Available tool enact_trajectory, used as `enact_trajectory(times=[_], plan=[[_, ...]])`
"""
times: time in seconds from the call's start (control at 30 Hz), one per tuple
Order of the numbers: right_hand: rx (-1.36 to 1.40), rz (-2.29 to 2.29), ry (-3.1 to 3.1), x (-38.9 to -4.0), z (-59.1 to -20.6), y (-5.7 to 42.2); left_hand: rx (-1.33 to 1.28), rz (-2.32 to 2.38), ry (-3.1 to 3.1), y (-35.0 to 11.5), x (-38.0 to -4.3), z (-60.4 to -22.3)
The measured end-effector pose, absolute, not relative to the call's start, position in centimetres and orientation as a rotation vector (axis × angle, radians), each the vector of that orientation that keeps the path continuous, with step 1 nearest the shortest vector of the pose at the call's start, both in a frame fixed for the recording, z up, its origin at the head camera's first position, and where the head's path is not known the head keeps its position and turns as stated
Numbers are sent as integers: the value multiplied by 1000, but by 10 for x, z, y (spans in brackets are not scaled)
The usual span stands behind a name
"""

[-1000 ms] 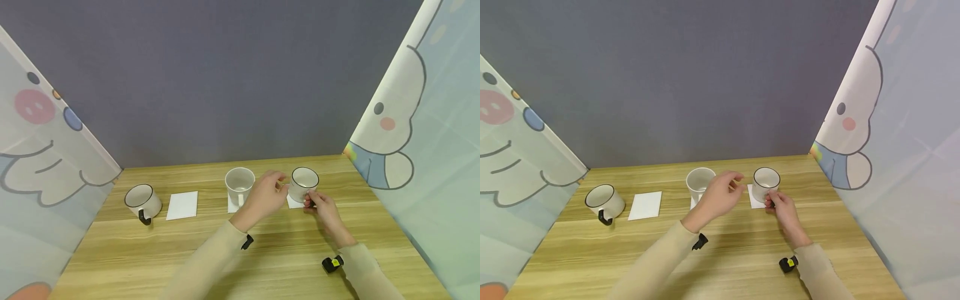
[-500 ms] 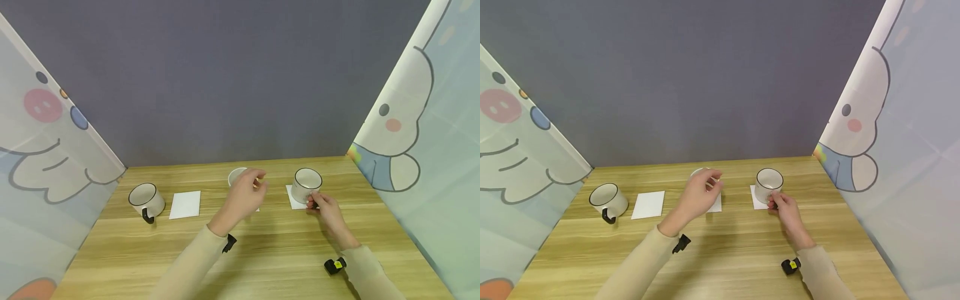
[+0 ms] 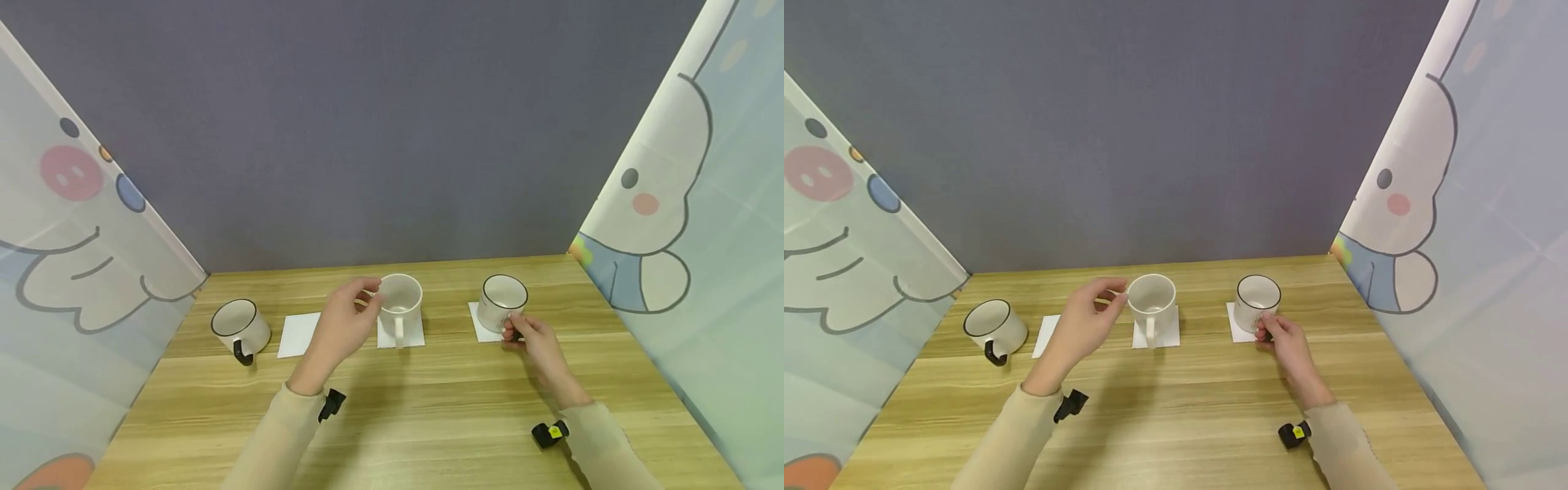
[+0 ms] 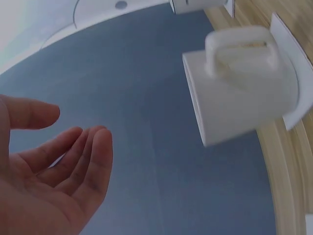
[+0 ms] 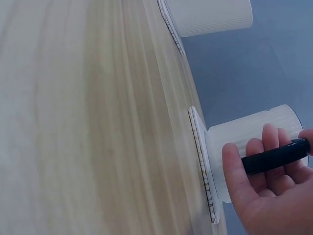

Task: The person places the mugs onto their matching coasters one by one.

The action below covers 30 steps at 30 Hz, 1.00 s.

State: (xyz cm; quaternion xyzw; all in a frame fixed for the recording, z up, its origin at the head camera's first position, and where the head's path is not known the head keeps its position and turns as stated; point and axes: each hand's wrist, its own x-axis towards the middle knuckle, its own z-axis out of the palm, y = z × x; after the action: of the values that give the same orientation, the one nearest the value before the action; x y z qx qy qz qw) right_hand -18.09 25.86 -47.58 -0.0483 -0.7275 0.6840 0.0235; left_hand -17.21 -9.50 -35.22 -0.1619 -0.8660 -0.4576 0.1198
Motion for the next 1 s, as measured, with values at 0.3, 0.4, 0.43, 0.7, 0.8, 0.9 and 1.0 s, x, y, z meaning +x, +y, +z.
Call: enact_trajectory(times=[0.3, 0.4, 0.43, 0.7, 0.8, 0.9, 1.0], plan=[[-136, 2115, -2261, -180, -473, 259, -414, -1321, -2549, -128, -169, -358], [-140, 2112, -2268, -179, -472, 258, -377, -1328, -2532, -140, -169, -363], [-140, 2110, -2271, -179, -472, 258, -368, -1329, -2525, -144, -170, -365], [-131, 2101, -2277, -178, -472, 258, -289, -1245, -2510, -181, -169, -381], [-127, 2103, -2275, -179, -472, 258, -273, -1211, -2488, -193, -168, -385], [-133, 2100, -2275, -179, -472, 258, -233, -1173, -2480, -202, -166, -389], [-140, 2092, -2276, -178, -472, 258, -193, -1115, -2484, -213, -164, -394]])
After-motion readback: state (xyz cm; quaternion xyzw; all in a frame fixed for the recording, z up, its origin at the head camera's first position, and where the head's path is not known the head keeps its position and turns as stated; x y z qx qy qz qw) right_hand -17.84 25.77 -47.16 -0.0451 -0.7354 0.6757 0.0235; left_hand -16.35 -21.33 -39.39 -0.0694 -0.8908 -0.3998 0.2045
